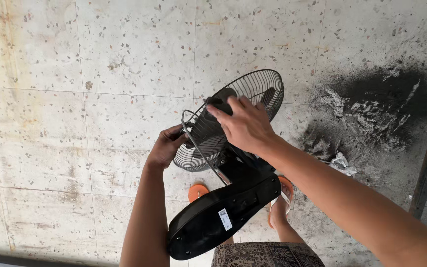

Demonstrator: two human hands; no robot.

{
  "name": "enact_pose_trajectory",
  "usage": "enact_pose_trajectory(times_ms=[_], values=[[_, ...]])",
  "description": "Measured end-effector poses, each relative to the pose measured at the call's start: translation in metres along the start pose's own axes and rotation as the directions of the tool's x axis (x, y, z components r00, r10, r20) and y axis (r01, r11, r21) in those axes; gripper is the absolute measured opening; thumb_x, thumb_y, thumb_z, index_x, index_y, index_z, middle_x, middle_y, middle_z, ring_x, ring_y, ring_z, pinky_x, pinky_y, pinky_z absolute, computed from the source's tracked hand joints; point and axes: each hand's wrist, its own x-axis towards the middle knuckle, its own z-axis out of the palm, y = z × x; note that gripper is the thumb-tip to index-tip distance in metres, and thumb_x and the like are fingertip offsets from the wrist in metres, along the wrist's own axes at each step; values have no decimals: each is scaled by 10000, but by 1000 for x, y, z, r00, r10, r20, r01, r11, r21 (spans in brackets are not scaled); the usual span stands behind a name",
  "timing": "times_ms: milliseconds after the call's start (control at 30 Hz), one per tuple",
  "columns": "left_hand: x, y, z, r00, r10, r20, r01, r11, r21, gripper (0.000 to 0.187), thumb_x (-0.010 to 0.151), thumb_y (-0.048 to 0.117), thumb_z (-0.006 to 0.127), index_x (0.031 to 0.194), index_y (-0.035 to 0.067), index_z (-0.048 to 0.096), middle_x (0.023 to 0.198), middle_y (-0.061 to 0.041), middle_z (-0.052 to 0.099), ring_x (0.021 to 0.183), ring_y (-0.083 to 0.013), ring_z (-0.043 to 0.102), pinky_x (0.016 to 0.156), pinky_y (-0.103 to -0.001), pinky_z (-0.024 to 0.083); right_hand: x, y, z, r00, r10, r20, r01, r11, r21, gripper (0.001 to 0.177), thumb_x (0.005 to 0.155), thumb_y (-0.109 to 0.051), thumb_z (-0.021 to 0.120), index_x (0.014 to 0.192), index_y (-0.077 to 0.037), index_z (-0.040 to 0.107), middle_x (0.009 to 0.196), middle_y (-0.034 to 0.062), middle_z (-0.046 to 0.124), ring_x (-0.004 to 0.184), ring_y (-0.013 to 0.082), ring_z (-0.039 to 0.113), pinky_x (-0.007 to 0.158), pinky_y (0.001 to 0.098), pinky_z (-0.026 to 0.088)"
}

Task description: The person disassembles a black standing fan. They use a screwdriver to remove screws from the fan's head and cage, then detach the front grille, the fan blades, and the rear grille. The components are handled one by one and placed on the floor.

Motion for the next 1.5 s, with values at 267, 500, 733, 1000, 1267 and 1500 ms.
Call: enact_pose_trajectory(times_ms=[267,500,733,1000,1267,1500], values=[[-18,-19,-10,1000,10,-17,-10,999,-33,250,963,17,678,1203,8,745,981,-62,774,894,-132,684,862,-322,583,22,53,-20,956,294,27,-286,945,-161,145,1022,-158,680,1142,-172,761,816,88,627,655,182,564,525,330,452],[-33,-24,-22,997,-19,-79,10,993,-114,248,952,15,681,1192,17,744,1008,-45,767,918,-117,675,867,-305,556,15,59,17,912,410,-2,-408,906,-110,356,936,-166,625,1266,-181,759,814,60,710,665,203,623,510,376,525],[-57,-59,-47,987,-45,-153,-6,949,-314,269,965,27,641,1223,35,718,1076,-26,747,957,-113,647,878,-289,529,5,68,55,897,442,-2,-437,887,152,371,1057,-274,564,1411,-211,657,993,136,713,746,237,694,622,384,575],[-91,-91,-89,990,-102,-98,70,955,-287,221,920,-6,705,1136,10,749,1017,-53,762,946,-134,671,898,-315,535,84,90,72,806,574,142,-591,790,160,502,1138,-471,517,1220,4,655,975,141,712,802,242,675,686,370,563],[-124,-90,-99,931,-76,-356,52,996,-78,425,921,134,622,1340,61,597,1308,-82,634,1257,-207,567,1060,-342,453,87,-6,126,927,161,339,-240,949,204,505,1062,-536,576,1158,-45,505,803,114,690,601,203,661,507,332,552],[-49,0,-91,824,372,-427,333,293,896,522,962,581,556,1244,141,550,1289,-89,612,1347,-322,484,1016,-588,417,74,-109,146,999,-10,46,4,992,125,523,900,-513,736,1133,-79,559,801,59,709,791,254,653,599,472,473]])
